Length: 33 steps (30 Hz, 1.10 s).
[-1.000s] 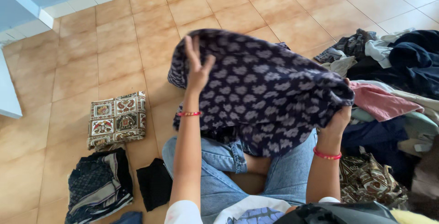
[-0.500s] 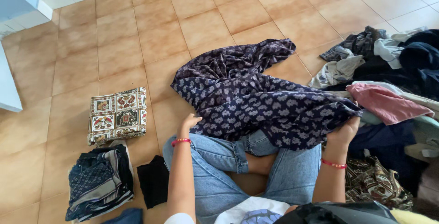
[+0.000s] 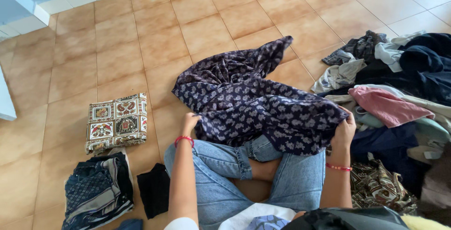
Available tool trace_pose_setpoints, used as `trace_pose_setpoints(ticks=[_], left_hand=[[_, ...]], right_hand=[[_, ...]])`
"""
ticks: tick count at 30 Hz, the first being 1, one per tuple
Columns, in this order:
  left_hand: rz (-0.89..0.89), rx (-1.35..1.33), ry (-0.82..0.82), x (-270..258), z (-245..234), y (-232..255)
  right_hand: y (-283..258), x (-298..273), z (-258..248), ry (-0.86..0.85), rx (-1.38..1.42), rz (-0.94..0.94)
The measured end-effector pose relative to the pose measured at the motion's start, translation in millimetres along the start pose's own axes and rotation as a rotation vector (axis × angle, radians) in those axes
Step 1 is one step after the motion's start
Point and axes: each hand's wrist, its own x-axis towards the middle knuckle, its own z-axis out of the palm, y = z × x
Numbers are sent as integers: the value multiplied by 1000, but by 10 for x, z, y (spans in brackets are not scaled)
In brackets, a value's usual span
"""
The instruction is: The person folds several items of clothing by hand while sitting on the floor, including a small patterned garment, a large floral piece of fabric, and a brown t-shirt, placing each folded item onto a stack.
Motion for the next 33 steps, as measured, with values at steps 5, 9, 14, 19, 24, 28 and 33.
trace_pose_setpoints(ticks=[5, 9, 14, 19, 24, 28, 33], left_hand=[[287, -784, 160, -379, -699, -9], [391, -1623, 512, -1012, -1759, -167], [434, -1395, 697, -889, -1450, -435], [957, 74, -658, -1557, 540, 5], [1213, -144, -1796, -2306, 963, 434], [843, -428, -1693, -1405, 986, 430], [795, 11, 340, 611, -1269, 609]], right_hand=[[-155, 137, -173, 91, 20, 75], [-551, 296, 37, 12, 249, -206], [-465, 288, 572, -5, -8, -106], [143, -687, 1164, -1217, -1251, 184], [530, -1759, 942, -2849, -220, 603], [1308, -1203, 1080, -2426, -706, 456], [1466, 601, 1155, -1121, -1520, 324]])
